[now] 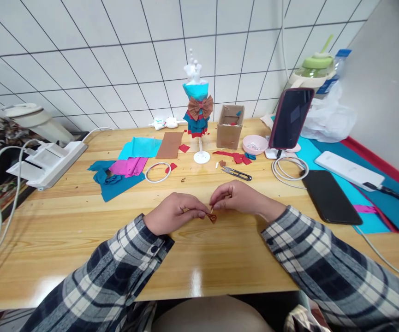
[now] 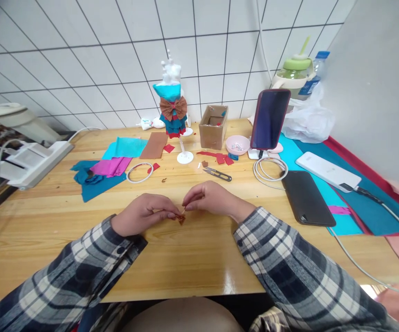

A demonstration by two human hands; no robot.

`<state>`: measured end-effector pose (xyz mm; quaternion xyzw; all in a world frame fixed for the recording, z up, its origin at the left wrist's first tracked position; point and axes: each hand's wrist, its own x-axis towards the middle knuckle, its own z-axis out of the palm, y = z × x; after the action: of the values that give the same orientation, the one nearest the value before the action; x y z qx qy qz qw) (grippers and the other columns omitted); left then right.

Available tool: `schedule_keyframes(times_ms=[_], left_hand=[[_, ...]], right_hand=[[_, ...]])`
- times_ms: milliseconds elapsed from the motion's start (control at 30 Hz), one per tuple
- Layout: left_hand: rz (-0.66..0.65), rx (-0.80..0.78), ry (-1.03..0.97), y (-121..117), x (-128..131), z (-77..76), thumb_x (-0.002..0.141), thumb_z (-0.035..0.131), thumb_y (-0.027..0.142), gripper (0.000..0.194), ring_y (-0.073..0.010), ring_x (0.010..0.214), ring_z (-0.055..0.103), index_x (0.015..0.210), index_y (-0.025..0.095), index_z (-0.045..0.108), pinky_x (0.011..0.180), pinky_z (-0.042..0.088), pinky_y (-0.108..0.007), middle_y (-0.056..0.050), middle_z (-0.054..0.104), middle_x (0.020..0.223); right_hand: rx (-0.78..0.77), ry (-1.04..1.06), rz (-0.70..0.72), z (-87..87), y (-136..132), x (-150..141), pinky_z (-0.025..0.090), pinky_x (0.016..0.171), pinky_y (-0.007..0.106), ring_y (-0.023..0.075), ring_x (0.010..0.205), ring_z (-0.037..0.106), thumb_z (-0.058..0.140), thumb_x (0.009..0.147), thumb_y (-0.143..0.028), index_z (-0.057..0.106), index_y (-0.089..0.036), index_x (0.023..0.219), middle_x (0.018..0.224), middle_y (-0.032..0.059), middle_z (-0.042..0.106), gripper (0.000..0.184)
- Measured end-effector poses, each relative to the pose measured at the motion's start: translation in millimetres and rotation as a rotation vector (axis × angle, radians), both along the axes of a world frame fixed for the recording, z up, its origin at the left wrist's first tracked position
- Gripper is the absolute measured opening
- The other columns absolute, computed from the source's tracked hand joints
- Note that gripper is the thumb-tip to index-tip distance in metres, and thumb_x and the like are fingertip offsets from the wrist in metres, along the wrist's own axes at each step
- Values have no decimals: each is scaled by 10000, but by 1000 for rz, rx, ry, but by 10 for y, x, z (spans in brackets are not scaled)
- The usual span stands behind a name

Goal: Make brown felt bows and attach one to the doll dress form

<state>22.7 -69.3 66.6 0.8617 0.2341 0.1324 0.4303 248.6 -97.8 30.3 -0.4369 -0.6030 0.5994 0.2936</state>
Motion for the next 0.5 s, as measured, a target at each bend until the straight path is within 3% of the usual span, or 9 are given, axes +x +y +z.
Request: schedule_keyframes(times_ms=[100, 200, 333, 500], left_hand=[[-38, 24, 69, 4, 6, -30, 874, 551, 275, 204, -138, 789, 674, 949, 212, 730, 744, 496, -221, -43, 743, 892], [-74, 89, 138, 7, 20, -82, 887, 529, 258, 212, -130, 790, 661, 956, 229, 727, 739, 472, -206, -25, 737, 890], [-85, 187, 219, -19, 62, -127, 900, 497, 239, 239, -136, 799, 659, 958, 246, 728, 737, 455, -210, -14, 736, 908], [30, 333, 328, -59, 99, -139, 877, 499, 243, 238, -172, 776, 665, 946, 240, 727, 677, 439, -249, -25, 745, 884]], right_hand=[[362, -259, 37, 16, -14, 6, 469, 737, 262, 132, 780, 623, 668, 788, -261, 732, -221, 811, 830, 10, 684, 79], [597, -458, 41, 47, -32, -5, 436, 712, 243, 126, 781, 594, 691, 784, -230, 735, -214, 816, 841, 15, 651, 57], [750, -640, 40, 106, -74, -44, 403, 714, 261, 146, 801, 563, 674, 816, -257, 720, -196, 799, 809, 24, 634, 78], [865, -739, -2, 191, -168, -111, 366, 706, 279, 157, 820, 528, 601, 867, -266, 689, -204, 814, 838, 25, 620, 119]])
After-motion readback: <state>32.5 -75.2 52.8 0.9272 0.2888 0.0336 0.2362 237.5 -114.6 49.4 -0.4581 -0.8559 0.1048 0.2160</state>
